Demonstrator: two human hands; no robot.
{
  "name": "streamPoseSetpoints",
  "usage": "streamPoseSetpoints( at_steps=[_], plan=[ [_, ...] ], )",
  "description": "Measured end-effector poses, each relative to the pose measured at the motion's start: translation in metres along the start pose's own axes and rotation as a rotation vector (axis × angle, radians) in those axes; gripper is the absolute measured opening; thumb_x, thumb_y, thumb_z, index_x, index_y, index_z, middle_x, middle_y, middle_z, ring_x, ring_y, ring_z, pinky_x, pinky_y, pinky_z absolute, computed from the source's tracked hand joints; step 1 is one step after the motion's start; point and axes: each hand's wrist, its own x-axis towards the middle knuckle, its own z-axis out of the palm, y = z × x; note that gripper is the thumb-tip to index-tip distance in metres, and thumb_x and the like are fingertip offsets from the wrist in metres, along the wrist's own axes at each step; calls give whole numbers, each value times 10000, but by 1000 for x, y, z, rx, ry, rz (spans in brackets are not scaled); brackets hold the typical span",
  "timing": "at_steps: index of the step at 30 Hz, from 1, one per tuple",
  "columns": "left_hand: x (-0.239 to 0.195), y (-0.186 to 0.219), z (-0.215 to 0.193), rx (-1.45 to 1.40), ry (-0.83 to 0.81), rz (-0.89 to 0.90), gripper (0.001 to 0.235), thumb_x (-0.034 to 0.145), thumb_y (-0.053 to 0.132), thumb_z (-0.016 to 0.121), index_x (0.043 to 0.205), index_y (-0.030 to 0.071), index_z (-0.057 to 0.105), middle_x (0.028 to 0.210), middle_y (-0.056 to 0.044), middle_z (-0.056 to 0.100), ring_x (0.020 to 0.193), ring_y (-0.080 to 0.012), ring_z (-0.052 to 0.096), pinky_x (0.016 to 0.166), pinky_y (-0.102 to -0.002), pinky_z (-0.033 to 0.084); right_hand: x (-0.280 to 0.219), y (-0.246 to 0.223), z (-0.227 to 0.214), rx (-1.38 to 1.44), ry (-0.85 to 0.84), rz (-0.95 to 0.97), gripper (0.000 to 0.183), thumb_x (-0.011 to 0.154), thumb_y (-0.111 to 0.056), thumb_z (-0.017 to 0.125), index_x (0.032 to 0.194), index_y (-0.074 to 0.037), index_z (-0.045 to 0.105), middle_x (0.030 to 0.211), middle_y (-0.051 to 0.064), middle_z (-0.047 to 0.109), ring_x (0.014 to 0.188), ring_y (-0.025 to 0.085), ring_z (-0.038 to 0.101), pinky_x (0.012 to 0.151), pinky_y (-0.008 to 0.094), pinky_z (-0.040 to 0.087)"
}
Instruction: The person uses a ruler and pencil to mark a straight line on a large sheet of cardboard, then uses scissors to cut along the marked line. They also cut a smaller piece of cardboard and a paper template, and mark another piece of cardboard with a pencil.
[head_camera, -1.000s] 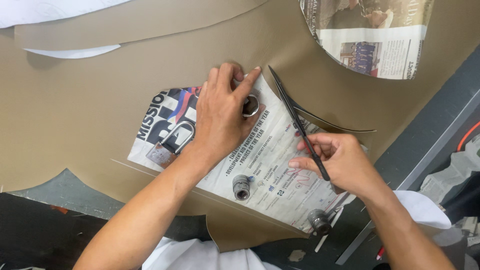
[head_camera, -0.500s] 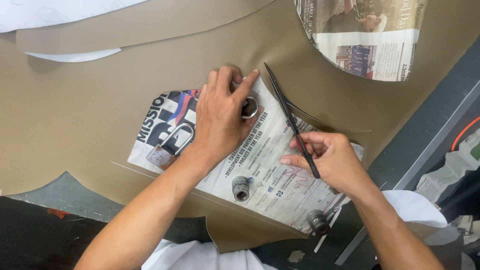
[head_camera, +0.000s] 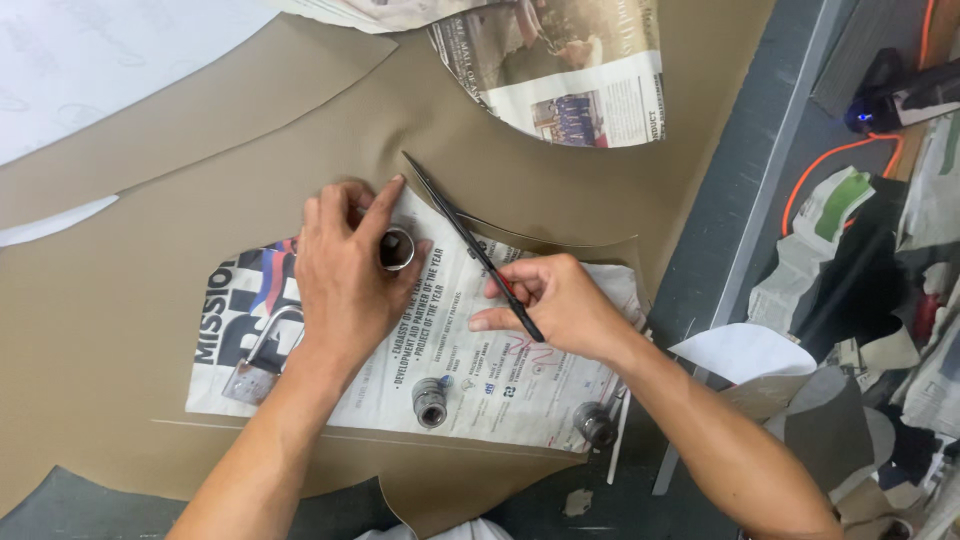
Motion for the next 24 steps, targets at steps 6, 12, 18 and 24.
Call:
streamPoseSetpoints(
  at_steps=[6, 12, 18, 24],
  plan=[
    [0, 0, 0, -26, 35, 35, 648, 768, 191, 871, 1367, 99, 640, 1155, -114, 551, 1028, -320, 536, 865, -451, 473, -3, 3, -4, -85, 19, 39, 403, 708, -277, 923, 958, -5, 763, 635, -42, 616, 555, 35, 492, 488, 230, 389],
    [-37, 6, -26, -228, 121, 68, 790, 849, 207, 819, 1523, 42, 442, 1393, -246, 478, 1241, -431, 492, 1035, -522, 444, -34, 13, -9, -178, 56, -14, 452, 737, -234, 887, 1102, -1, 757, 847, -45, 764, 743, 25, 653, 627, 208, 529],
    [-157, 43, -50, -350, 136, 28, 393, 928, 62, 754, 1300, 49, 626, 1291, -144, 591, 1182, -324, 604, 999, -429, 499, -102, 51, -32, -190, 219, 159, 412, 751, -81, 831, 1149, 4, 766, 689, 65, 629, 574, 131, 528, 520, 278, 396],
    [-255, 64, -19, -389, -169, -47, 201, 886, 91, 742, 1071, 49, 678, 1086, -104, 615, 1017, -301, 589, 885, -407, 480, -153, 106, -46, -59, 200, 59, 398, 772, -39, 810, 1160, 22, 741, 738, 38, 644, 594, 114, 551, 519, 252, 411]
  ],
)
